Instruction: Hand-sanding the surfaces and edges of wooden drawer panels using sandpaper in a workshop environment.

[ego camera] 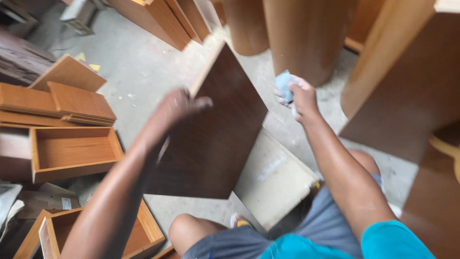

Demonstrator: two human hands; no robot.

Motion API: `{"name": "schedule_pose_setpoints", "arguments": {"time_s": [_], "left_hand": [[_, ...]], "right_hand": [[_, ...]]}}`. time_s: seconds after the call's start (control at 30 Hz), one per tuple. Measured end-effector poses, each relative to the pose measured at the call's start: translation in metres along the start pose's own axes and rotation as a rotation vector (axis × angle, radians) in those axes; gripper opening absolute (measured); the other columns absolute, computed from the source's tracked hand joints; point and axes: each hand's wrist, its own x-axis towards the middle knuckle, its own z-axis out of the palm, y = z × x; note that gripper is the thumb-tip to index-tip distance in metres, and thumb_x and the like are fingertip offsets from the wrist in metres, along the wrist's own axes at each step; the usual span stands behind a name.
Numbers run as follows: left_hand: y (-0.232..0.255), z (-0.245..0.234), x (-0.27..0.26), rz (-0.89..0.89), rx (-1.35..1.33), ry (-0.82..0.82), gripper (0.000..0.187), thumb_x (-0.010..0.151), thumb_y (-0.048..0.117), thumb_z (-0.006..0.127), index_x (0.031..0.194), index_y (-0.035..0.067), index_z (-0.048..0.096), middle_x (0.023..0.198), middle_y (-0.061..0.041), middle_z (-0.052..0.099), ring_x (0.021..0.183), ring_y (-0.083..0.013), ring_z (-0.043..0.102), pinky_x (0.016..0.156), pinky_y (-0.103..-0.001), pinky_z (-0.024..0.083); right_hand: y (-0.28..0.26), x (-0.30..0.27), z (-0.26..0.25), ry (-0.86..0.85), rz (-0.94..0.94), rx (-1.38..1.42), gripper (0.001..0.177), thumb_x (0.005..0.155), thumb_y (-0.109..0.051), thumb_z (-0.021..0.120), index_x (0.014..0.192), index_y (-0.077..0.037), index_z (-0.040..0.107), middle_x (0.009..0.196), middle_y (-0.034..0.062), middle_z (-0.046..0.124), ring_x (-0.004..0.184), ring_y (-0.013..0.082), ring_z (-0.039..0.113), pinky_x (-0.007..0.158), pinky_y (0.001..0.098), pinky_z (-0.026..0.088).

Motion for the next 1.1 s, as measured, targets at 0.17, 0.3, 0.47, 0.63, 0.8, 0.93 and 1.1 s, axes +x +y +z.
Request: {"name": "schedule_pose_setpoints", "arguments": {"time_s": [0.17,0.3,0.47,0.63,0.8,0.93,1.1], "left_hand": [[0.011,0.010,0.056,-0.065,-0.073,0.221,0.052,0.081,0.050,0.081,0.101,0.002,0.076,0.095,-0.025,0.072,0.101,-0.0458,0.070,0.084,-0.057,0.054],[-0.014,0.009,0.067,0.050,-0.099,0.249,0.040,0.086,0.042,0.079,0.084,0.003,0.072,0.080,-0.022,0.069,0.093,-0.0457,0.072,0.080,-0.054,0.055],[-0.007,-0.033,-0.046,0.045,-0.178,0.409,0.046,0.111,0.039,0.077,0.077,0.017,0.055,0.072,0.007,0.045,0.068,-0.0080,0.040,0.057,-0.036,0.036],[-0.067,0.028,-0.088,0.513,-0.239,0.943,0.034,0.119,0.019,0.071,0.104,-0.003,0.051,0.097,-0.015,0.055,0.091,-0.0296,0.054,0.085,-0.046,0.043],[-0.100,0.133,-0.077,0.403,-0.869,1.152,0.025,0.098,0.015,0.070,0.114,-0.004,0.065,0.106,-0.014,0.068,0.097,-0.0241,0.066,0.089,-0.037,0.055],[-0.158,0.230,-0.032,0.391,-0.361,1.441,0.021,0.093,0.008,0.078,0.109,-0.003,0.071,0.099,-0.019,0.064,0.080,-0.0363,0.060,0.072,-0.047,0.051],[-0.150,0.273,-0.032,0.310,-0.442,1.367,0.025,0.097,0.021,0.042,0.096,0.004,0.060,0.079,-0.014,0.052,0.060,-0.0333,0.046,0.055,-0.045,0.038]], "right_hand": [[0.015,-0.035,-0.037,0.015,0.273,0.224,0.040,0.100,-0.010,0.056,0.139,-0.011,0.054,0.129,0.0222,0.063,0.107,0.0381,0.075,0.071,0.0436,0.065],[0.005,-0.039,-0.058,-0.001,0.238,0.190,0.029,0.100,-0.012,0.058,0.130,-0.012,0.058,0.119,0.0195,0.069,0.101,0.0336,0.077,0.074,0.0435,0.068],[-0.008,-0.050,-0.068,0.033,0.165,0.345,0.032,0.102,-0.014,0.056,0.129,0.002,0.052,0.120,0.0243,0.073,0.102,0.0295,0.077,0.081,0.0364,0.064],[-0.039,-0.021,-0.018,0.041,0.218,0.212,0.039,0.102,-0.034,0.041,0.131,-0.013,0.056,0.134,0.0119,0.076,0.126,0.0283,0.074,0.093,0.0476,0.042],[-0.082,-0.019,0.054,0.129,0.217,0.378,0.033,0.102,-0.021,0.044,0.118,0.001,0.063,0.114,0.0217,0.081,0.099,0.0329,0.081,0.093,0.0509,0.061],[-0.050,0.028,0.069,0.010,0.106,0.359,0.026,0.101,-0.025,0.043,0.115,-0.008,0.058,0.106,0.0189,0.082,0.078,0.0249,0.079,0.093,0.0502,0.059],[-0.022,0.042,0.054,0.035,0.024,0.252,0.019,0.100,-0.025,0.052,0.110,-0.015,0.065,0.093,0.0062,0.081,0.077,0.0145,0.076,0.083,0.0400,0.060]]}}
